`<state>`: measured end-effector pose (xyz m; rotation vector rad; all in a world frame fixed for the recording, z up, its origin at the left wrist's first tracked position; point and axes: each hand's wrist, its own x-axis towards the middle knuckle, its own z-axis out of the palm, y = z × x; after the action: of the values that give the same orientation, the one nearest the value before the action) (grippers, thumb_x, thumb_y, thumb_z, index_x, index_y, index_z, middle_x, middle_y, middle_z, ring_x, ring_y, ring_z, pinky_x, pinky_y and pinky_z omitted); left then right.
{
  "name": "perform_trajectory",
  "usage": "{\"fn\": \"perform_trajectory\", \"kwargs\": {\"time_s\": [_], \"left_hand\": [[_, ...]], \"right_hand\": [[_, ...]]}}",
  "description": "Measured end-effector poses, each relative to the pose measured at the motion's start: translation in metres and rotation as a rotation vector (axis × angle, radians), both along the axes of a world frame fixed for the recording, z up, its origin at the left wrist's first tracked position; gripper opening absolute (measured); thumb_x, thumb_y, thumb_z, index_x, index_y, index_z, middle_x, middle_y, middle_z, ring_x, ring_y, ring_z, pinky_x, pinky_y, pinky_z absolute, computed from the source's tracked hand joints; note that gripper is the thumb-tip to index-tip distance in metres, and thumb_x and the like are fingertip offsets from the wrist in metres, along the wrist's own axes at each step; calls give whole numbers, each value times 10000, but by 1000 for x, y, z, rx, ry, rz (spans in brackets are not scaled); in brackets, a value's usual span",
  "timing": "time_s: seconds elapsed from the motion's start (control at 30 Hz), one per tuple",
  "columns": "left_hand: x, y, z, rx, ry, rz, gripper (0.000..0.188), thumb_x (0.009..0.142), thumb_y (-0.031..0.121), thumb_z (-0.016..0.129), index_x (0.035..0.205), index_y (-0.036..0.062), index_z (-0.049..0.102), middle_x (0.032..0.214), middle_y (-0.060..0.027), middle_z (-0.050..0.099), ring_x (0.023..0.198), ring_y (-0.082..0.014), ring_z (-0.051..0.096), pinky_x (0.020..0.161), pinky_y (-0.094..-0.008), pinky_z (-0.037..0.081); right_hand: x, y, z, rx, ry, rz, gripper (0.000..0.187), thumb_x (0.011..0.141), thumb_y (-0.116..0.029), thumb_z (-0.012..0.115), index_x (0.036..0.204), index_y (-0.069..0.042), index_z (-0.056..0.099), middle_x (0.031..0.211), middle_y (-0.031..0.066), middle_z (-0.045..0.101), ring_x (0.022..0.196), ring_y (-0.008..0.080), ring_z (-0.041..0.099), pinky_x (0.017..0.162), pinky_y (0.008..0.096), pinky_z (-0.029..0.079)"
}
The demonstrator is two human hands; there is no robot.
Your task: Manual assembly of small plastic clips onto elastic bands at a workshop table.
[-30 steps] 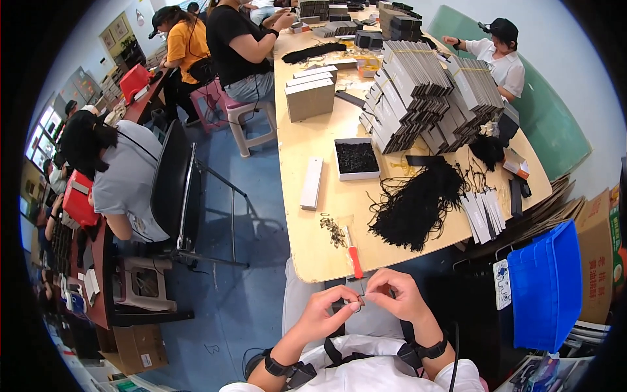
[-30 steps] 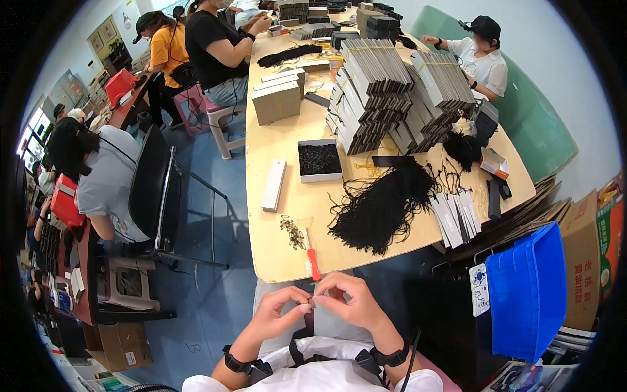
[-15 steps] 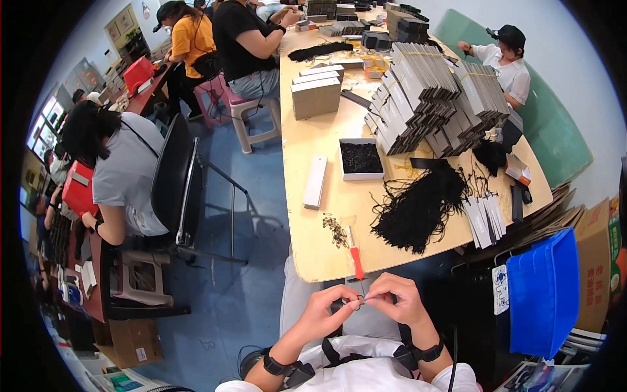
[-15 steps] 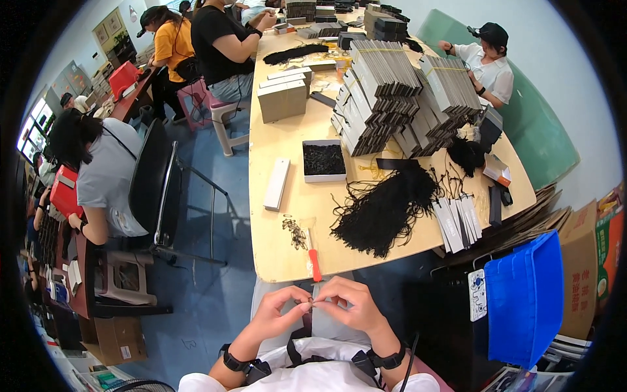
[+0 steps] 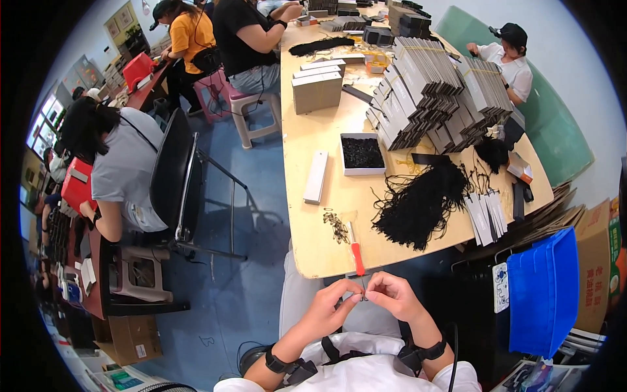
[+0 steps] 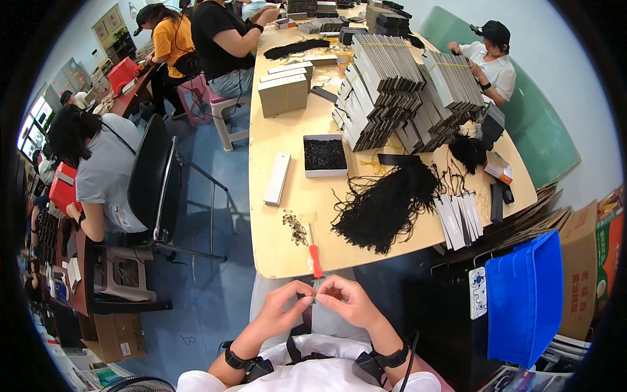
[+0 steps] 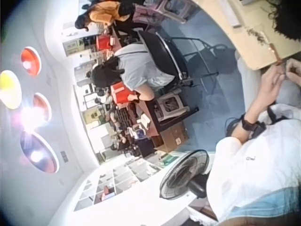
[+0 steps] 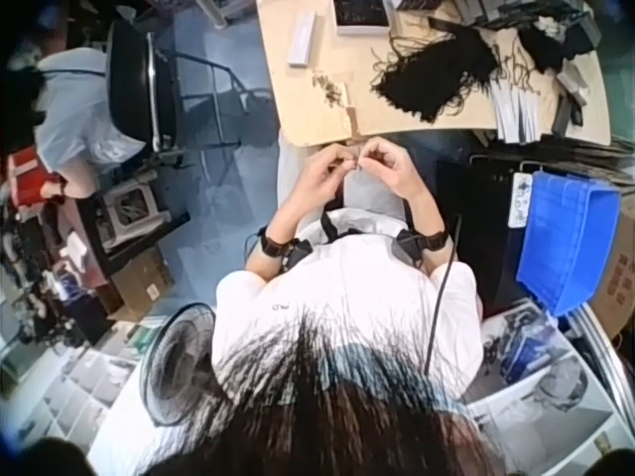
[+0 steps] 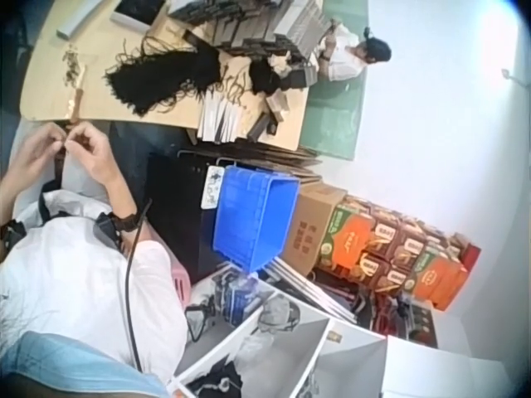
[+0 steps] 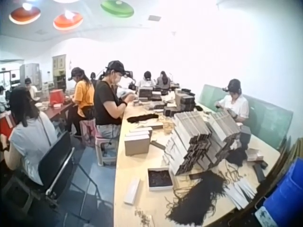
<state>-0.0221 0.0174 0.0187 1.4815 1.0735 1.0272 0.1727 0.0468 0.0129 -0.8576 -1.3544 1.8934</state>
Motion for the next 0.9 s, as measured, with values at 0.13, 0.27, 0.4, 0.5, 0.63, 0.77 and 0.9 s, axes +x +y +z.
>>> {"fn": "perform_trajectory", "kwargs": {"time_s": [0.13, 0.27, 0.4, 0.5, 0.63, 0.77, 0.9], "left_hand": [[2, -1, 1, -17, 30, -3, 60, 884, 40, 581, 920, -8, 586, 882, -96, 645, 754, -179, 618, 685, -287, 489], [4, 0, -5, 225, 169, 55, 51, 865, 30, 598, 897, -9, 589, 857, -108, 629, 734, -219, 620, 673, -299, 487], [7, 0, -1, 227, 161, 81, 51, 850, 21, 608, 889, -9, 596, 855, -118, 628, 737, -241, 623, 674, -304, 488], [10, -1, 0, 192, 101, 120, 71, 839, 30, 627, 895, 7, 588, 825, -95, 602, 715, -237, 560, 554, -299, 420], [12, -2, 4, 123, 71, 133, 58, 850, 17, 609, 895, -12, 588, 828, -101, 604, 725, -215, 582, 608, -295, 447], [19, -4, 2, 122, -3, 151, 41, 860, -7, 579, 891, -25, 558, 825, -104, 576, 727, -194, 573, 659, -282, 455], [22, -3, -4, 99, -33, 134, 49, 876, 4, 562, 899, -21, 527, 824, -98, 541, 722, -192, 544, 656, -278, 441]], "right_hand": [[-2, -4, -4, -20, 46, -38, 80, 905, -77, 615, 948, -30, 566, 858, -34, 529, 766, 32, 487, 678, 190, 397], [-3, -7, -3, -24, 102, -65, 80, 904, -69, 616, 954, -29, 567, 887, -29, 519, 801, 38, 491, 694, 189, 399], [-7, -8, -1, -12, 102, -112, 85, 901, -60, 618, 960, -27, 567, 893, -23, 520, 810, 44, 497, 703, 191, 404], [-9, -8, -3, -19, 86, -152, 90, 897, -53, 621, 963, -28, 564, 894, -20, 524, 816, 49, 503, 713, 193, 409], [-9, -7, -3, -31, 93, -181, 92, 885, -50, 629, 932, -27, 554, 868, -8, 517, 723, 41, 464, 616, 183, 374], [-10, -9, -13, -63, 152, -172, 121, 891, -75, 641, 962, -43, 549, 839, -23, 531, 670, 30, 483, 560, 172, 382], [-10, -11, -12, -120, 178, -203, 134, 891, -78, 643, 971, -44, 541, 808, -13, 543, 616, 36, 494, 504, 171, 373]]}}
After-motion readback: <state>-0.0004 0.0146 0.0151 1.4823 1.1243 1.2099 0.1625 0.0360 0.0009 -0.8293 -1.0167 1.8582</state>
